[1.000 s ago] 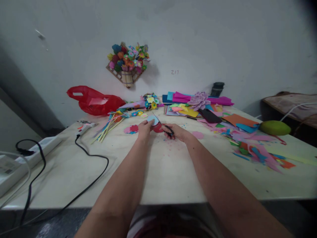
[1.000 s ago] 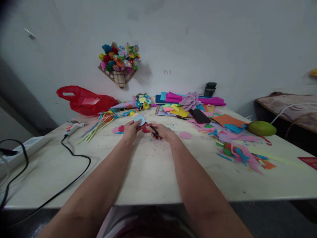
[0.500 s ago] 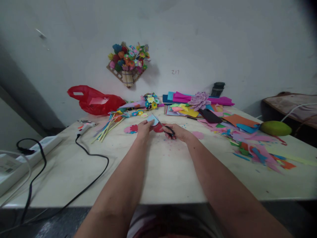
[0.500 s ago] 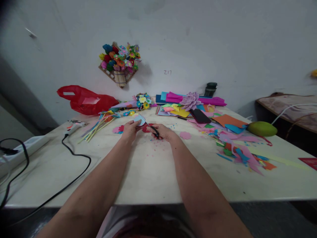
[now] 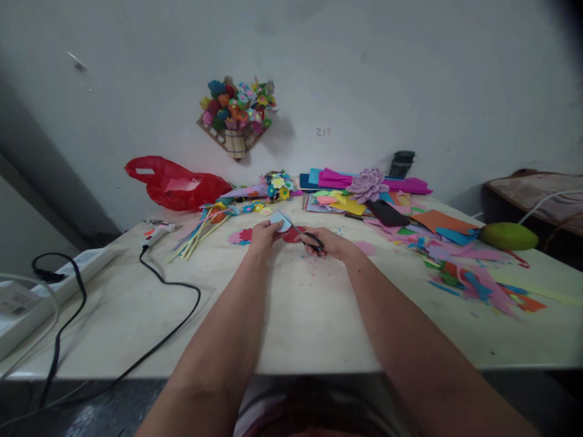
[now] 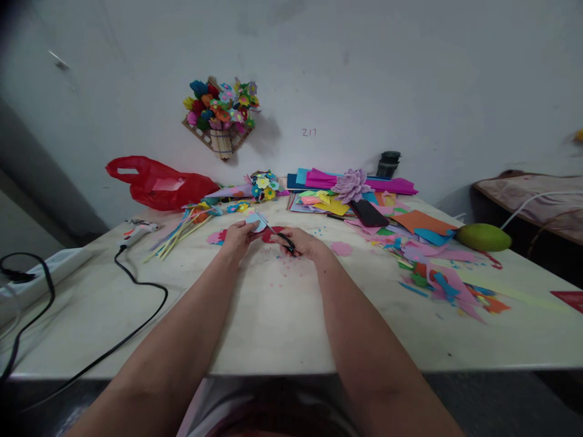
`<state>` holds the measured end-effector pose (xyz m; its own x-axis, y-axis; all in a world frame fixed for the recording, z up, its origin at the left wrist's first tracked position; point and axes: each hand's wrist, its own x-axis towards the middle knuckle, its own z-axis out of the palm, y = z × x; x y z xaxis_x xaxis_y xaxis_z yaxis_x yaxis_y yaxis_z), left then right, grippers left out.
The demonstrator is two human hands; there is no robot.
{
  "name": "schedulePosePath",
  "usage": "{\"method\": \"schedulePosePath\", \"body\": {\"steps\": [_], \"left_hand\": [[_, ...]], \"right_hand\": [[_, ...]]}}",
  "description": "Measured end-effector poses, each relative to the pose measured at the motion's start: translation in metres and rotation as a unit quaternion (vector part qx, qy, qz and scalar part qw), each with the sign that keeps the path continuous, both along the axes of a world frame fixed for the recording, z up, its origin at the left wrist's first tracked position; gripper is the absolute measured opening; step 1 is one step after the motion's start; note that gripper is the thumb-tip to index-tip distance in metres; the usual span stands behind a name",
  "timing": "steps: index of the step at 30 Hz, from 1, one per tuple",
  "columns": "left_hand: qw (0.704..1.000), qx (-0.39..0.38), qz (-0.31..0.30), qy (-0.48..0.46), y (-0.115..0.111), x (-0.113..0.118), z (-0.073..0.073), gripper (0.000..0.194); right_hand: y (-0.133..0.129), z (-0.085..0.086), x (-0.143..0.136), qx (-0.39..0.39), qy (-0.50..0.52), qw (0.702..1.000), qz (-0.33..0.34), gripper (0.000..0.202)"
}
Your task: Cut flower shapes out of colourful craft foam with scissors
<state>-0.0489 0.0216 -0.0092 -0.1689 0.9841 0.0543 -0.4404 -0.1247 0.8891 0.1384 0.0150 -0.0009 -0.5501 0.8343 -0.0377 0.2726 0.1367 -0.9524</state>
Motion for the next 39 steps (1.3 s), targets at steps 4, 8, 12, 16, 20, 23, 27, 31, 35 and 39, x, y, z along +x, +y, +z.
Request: {"method": "schedulePosePath", "body": {"steps": [4,8,12,16,20,23,27,31,35,39], "left_hand": [[1.0,-0.003,-0.01,0.002,-0.0002,-0.002,0.0001,0.015],[1.0,-0.005,-0.015,0.001,0.0002,-0.0033,-0.001,0.018],[1.0,-0.002,-0.023,0.01,0.0025,-0.0058,-0.0048,0.021],[0.998,0.002,-0.039,0.049,0.0031,-0.0079,-0.0067,0.025],[0.996,0.002,-0.048,0.076,-0.0002,-0.0071,-0.0033,0.025],[0.995,-0.006,-0.043,0.086,-0.0028,-0.0055,0.0,0.024],[0.994,0.008,-0.046,0.101,-0.0042,-0.0038,0.0021,0.024],[0.992,0.028,-0.048,0.111,-0.0041,-0.0029,0.0024,0.027],[0.993,0.033,-0.048,0.107,-0.0037,-0.0033,0.0021,0.029],[0.992,0.018,-0.051,0.11,-0.0026,-0.0046,0.001,0.025]], "right_hand": [[0.0021,-0.0017,0.0008,-0.005,0.001,1.0,0.006,0.026],[0.0028,-0.0018,0.0019,-0.02,0.0,1.0,0.006,0.019],[0.002,-0.001,0.0028,-0.024,0.002,1.0,0.002,0.015],[0.0015,-0.0009,0.0026,-0.022,0.001,1.0,-0.008,0.017],[0.0024,-0.0019,0.002,-0.014,0.002,1.0,-0.012,0.023],[0.0025,-0.0019,0.0015,-0.003,0.003,1.0,-0.014,0.025],[0.002,-0.0014,0.0016,-0.002,0.005,1.0,-0.016,0.026],[0.003,-0.0022,0.0027,-0.002,0.01,1.0,-0.013,0.024],[0.0036,-0.0018,0.0037,-0.003,0.011,1.0,-0.006,0.022],[0.0025,-0.0002,0.0035,-0.006,0.013,1.0,-0.003,0.022]]}}
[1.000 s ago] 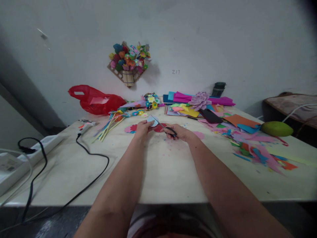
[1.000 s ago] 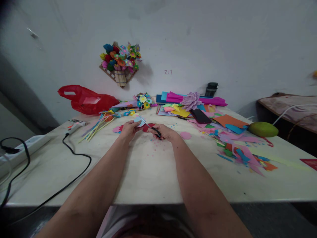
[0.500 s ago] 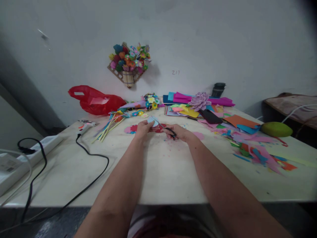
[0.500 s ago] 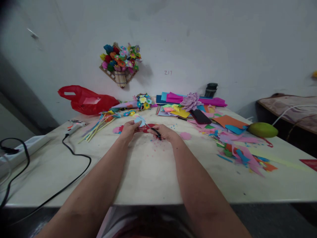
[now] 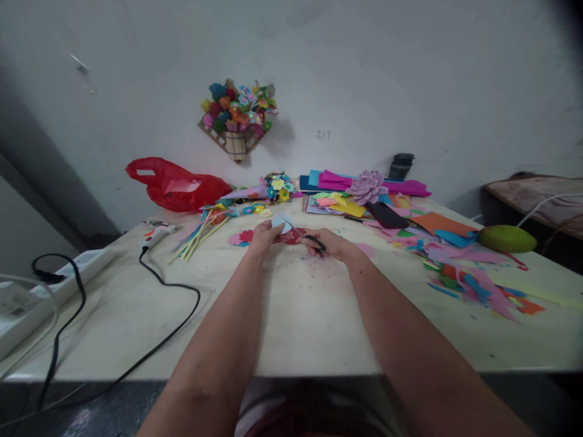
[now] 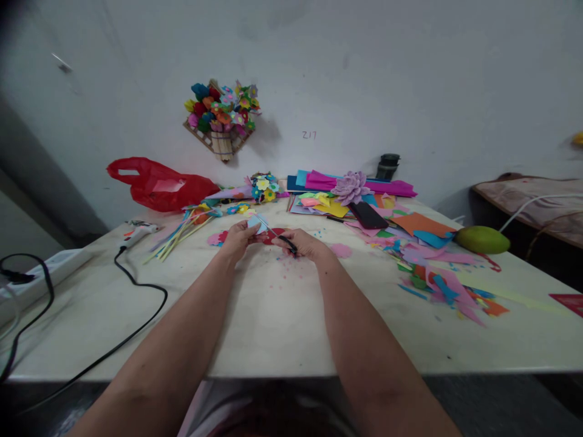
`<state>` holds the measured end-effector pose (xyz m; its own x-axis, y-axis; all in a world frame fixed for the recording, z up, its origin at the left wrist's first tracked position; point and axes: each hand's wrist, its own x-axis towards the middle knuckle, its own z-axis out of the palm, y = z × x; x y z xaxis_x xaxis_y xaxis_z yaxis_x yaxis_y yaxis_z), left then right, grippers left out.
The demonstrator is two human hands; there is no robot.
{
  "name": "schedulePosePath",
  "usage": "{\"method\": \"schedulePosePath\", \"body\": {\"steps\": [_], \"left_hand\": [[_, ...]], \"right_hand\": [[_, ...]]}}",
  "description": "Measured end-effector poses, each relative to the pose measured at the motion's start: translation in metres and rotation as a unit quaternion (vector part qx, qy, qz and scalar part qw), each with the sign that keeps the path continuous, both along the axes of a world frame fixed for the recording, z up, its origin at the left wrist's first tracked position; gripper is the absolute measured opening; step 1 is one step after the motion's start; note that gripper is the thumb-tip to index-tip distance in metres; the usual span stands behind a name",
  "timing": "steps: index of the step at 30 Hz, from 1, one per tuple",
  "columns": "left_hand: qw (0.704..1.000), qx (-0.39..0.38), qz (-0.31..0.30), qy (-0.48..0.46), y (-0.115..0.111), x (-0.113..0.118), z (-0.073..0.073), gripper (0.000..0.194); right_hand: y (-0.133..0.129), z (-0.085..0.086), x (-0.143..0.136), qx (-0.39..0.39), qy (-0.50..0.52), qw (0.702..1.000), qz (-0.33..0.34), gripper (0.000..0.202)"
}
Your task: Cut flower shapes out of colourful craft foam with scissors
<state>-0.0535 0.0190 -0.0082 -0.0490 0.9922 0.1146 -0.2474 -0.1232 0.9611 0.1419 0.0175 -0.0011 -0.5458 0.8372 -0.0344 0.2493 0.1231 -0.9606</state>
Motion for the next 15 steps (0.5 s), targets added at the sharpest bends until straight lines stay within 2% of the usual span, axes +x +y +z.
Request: {"method": "schedulePosePath", "body": {"steps": [8,15], "left_hand": [[1.0,-0.009,-0.007,-0.003,0.0014,-0.0013,-0.0017,0.026],[1.0,-0.01,-0.006,-0.01,0.001,-0.0001,-0.0017,0.031]], "right_hand": [[-0.0022,0.0018,0.0004,-0.011,0.012,1.0,-0.002,0.017],[0.0029,-0.006,-0.001,0.022,0.001,1.0,-0.015,0.025]]}}
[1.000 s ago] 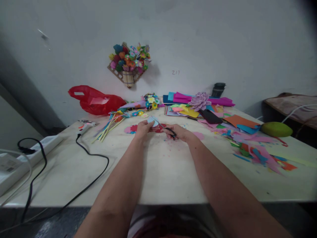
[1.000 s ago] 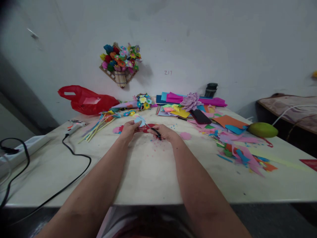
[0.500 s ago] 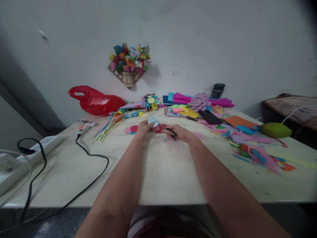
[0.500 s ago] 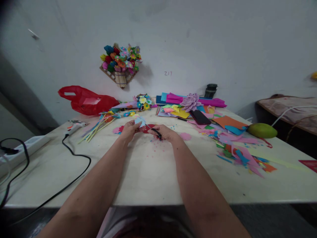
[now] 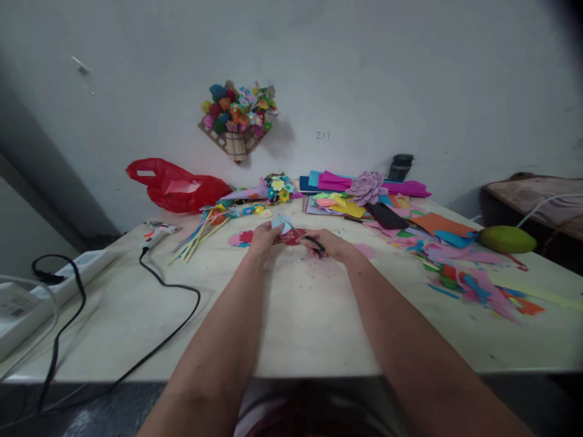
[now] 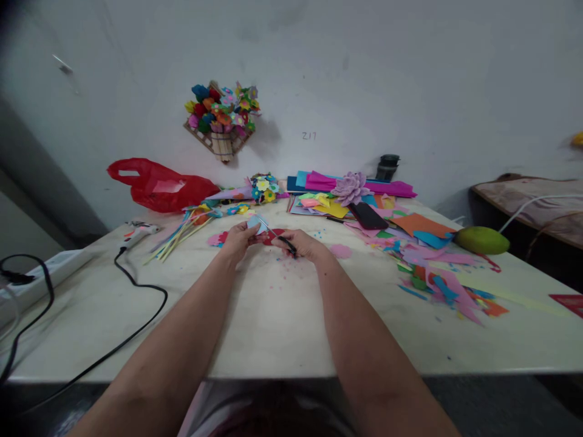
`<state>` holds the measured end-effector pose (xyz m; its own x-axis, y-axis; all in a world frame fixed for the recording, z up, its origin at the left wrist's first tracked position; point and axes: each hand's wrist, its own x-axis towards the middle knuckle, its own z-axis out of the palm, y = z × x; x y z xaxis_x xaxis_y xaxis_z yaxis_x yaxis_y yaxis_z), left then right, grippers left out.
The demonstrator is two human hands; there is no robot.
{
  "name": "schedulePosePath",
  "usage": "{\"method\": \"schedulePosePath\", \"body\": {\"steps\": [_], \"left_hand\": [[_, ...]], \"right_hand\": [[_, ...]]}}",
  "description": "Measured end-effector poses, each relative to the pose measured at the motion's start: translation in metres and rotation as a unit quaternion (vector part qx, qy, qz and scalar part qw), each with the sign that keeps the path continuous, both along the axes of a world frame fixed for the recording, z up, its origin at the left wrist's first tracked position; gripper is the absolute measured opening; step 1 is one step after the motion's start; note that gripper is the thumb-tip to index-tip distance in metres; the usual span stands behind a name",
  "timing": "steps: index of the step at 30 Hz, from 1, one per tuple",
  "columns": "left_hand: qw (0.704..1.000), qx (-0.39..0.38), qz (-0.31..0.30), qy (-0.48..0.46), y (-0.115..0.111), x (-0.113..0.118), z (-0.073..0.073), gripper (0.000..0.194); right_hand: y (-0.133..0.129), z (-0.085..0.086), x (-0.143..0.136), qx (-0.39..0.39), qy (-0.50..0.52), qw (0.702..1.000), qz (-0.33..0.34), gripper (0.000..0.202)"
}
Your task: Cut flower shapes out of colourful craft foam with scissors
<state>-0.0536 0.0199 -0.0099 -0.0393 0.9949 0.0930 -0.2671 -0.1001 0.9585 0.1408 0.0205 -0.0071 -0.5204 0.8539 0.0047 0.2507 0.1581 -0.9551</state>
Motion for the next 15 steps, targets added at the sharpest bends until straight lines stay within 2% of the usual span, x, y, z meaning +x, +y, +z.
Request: {"method": "schedulePosePath", "body": {"steps": [8,15], "left_hand": [[0.999,-0.012,0.029,-0.044,-0.001,0.007,0.0,0.028],[0.994,-0.004,0.075,-0.083,0.002,0.011,-0.002,0.026]], "right_hand": [[0.001,-0.003,-0.003,0.003,0.034,0.999,-0.015,0.028],[-0.004,0.003,-0.006,-0.017,0.04,0.998,-0.042,0.028]]}}
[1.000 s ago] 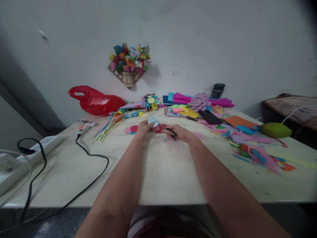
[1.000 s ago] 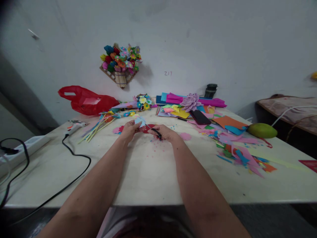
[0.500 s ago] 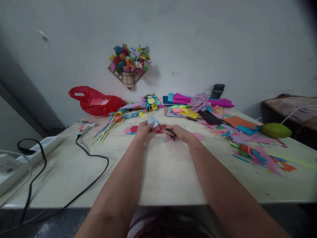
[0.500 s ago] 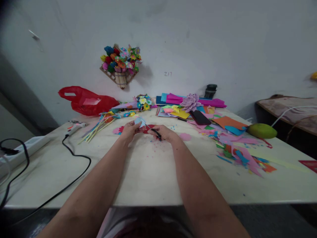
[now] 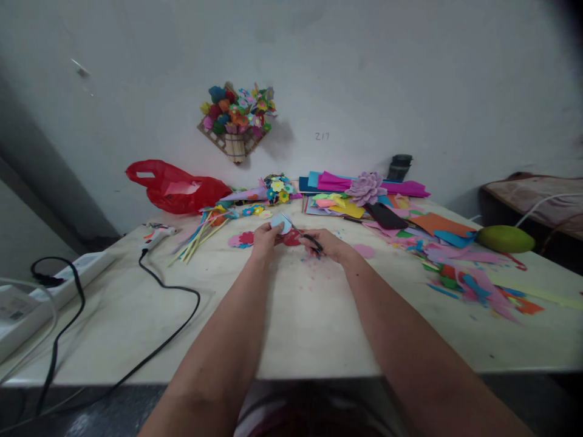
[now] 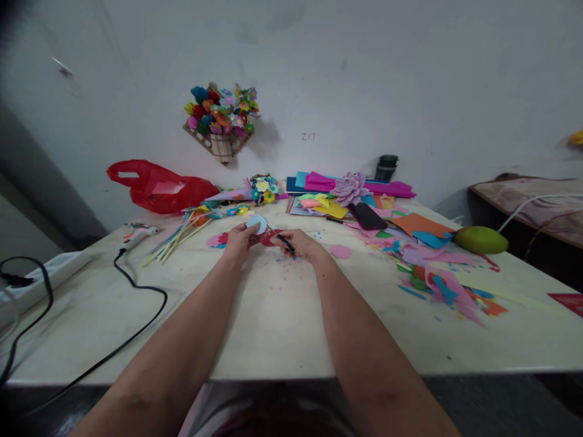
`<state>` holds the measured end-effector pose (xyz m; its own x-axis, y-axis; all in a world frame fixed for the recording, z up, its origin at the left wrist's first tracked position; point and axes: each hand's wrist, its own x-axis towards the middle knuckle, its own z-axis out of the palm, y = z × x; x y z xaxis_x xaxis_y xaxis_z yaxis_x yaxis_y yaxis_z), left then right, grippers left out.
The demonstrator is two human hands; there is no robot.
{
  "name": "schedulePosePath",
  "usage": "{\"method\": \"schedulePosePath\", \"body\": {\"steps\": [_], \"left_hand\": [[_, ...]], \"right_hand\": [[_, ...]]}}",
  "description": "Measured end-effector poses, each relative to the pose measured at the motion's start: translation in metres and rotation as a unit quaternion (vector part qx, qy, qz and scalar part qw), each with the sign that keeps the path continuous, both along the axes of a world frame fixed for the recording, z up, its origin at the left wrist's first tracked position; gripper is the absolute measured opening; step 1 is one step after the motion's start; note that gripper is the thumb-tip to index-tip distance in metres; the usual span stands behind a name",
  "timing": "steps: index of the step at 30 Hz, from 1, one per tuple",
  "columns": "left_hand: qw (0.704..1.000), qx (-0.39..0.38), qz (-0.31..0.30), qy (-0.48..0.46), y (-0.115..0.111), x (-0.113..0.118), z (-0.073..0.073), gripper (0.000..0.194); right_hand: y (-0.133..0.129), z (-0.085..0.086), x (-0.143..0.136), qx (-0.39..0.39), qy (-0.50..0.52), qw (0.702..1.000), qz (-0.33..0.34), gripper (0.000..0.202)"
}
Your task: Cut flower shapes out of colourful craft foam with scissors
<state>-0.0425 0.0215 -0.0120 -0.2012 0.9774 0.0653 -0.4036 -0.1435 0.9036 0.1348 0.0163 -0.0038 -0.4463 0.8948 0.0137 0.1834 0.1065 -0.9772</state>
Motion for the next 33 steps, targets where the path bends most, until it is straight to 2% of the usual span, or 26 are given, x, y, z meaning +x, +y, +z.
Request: {"method": "schedulePosePath", "body": {"steps": [6,13,22,28,33], "left_hand": [[0.999,0.01,0.02,-0.041,-0.002,0.004,0.002,0.025],[0.998,0.008,0.021,-0.056,-0.003,0.008,0.001,0.026],[0.999,0.021,0.013,-0.034,-0.007,0.011,0.002,0.028],[0.998,0.028,0.039,-0.026,-0.009,0.017,0.004,0.029],[0.997,0.048,0.064,-0.001,-0.008,0.022,0.001,0.027]], "right_hand": [[0.0,0.0,-0.001,-0.005,0.016,1.0,-0.002,0.029],[0.001,-0.002,-0.005,-0.025,0.04,0.999,-0.018,0.02],[-0.005,0.003,-0.006,-0.033,0.058,0.998,-0.02,0.022],[-0.004,0.001,-0.008,-0.027,0.063,0.997,-0.026,0.023],[-0.004,0.0,-0.009,-0.02,0.069,0.997,-0.027,0.028]]}}
